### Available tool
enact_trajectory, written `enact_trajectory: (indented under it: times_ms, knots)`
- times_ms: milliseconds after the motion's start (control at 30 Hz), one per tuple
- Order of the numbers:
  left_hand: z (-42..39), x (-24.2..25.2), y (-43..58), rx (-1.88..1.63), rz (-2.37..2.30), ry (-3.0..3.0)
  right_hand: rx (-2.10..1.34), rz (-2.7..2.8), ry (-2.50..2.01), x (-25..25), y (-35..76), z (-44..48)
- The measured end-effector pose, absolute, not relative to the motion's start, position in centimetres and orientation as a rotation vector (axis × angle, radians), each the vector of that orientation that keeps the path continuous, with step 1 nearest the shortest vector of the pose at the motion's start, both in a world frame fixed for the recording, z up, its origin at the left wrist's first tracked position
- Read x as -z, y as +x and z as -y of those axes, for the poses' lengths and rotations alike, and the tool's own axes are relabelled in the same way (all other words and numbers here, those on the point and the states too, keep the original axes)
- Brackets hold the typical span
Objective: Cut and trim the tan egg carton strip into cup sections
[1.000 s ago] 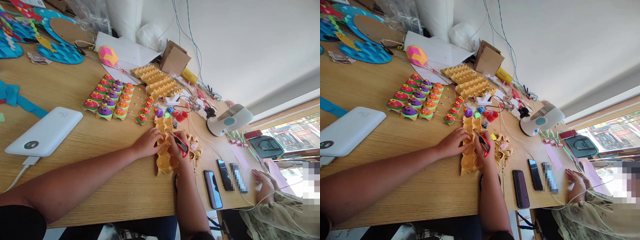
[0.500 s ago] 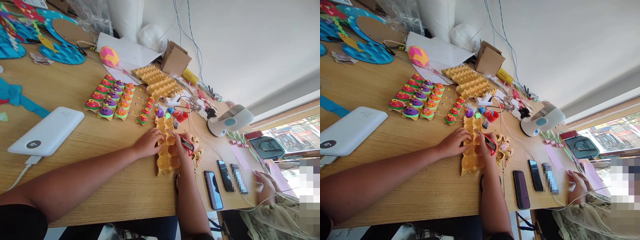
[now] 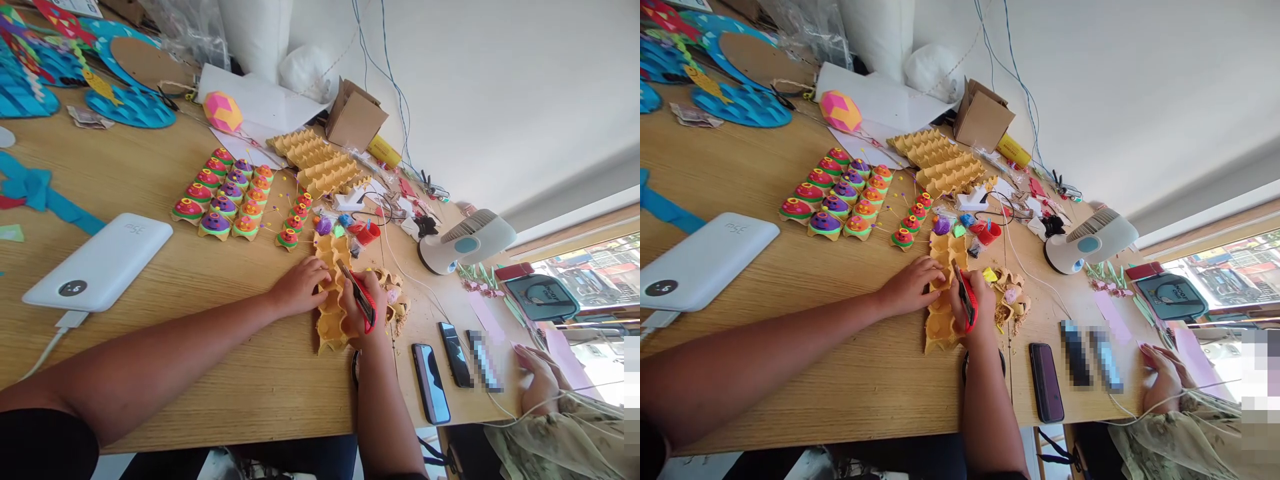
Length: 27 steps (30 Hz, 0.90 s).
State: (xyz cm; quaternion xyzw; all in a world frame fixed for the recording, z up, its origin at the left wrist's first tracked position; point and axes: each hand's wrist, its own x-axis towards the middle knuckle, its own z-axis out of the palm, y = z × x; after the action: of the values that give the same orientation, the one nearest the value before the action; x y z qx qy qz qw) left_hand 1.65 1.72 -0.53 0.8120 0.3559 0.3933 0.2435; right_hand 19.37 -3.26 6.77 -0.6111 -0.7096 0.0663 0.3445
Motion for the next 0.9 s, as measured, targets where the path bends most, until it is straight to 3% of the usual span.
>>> enact_trajectory:
  times_ms: [900]
  knots:
    - [-1.66, 0.34, 1.59, -1.062, -0.981, 2.248, -0.183, 1.913, -1.606, -7.50, 19.29, 3.51]
